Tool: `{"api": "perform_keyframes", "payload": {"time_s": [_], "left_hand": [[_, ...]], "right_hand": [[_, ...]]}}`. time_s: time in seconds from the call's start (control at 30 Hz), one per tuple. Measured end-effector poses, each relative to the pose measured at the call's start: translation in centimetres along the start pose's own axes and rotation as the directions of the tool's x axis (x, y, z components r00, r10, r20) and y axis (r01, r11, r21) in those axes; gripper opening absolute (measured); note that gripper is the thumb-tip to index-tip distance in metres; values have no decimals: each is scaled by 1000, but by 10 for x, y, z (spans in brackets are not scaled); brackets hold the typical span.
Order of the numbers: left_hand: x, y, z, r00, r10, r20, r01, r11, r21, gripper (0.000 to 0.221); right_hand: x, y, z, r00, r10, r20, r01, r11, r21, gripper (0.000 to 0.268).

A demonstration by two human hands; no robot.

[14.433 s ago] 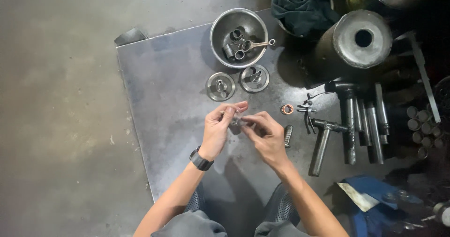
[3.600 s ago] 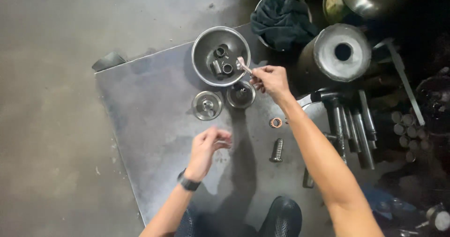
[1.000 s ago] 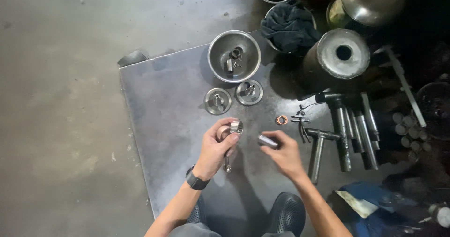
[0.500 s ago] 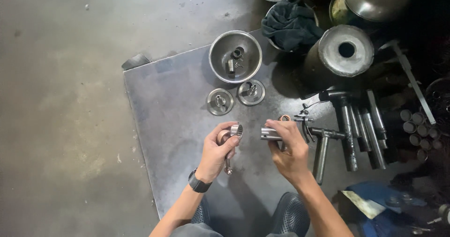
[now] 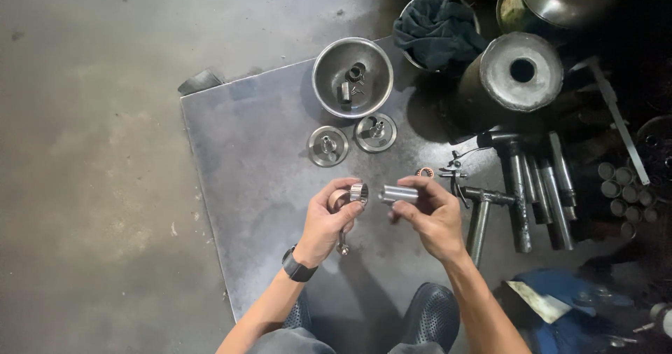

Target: Inspecting and assembling motorcycle connecting rod needle bearings and piston pins on a workbench.

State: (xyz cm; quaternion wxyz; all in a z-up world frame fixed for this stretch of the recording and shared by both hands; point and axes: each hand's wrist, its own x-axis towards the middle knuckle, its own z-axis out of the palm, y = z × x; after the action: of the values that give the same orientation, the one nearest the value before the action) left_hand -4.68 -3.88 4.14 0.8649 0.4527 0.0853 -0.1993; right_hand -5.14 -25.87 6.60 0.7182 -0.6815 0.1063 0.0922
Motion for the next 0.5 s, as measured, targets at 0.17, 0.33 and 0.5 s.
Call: {"api": "perform_keyframes", "payload": {"time_s": [0.17, 0.33, 0.5], "left_hand": [[1, -3, 2, 1000, -3, -5, 3, 995, 97, 42], [1, 4, 2, 968, 238, 76, -247, 867, 434, 40], [4, -2, 1, 943, 282, 178, -330, 708, 625, 40]], "right_hand": [[0, -3, 11, 986, -63, 153, 57, 998, 41, 42], [2, -17, 10, 943, -221, 250, 267, 949, -167, 39], [3, 0, 5, 944, -137, 300, 212, 948, -236, 36]]}}
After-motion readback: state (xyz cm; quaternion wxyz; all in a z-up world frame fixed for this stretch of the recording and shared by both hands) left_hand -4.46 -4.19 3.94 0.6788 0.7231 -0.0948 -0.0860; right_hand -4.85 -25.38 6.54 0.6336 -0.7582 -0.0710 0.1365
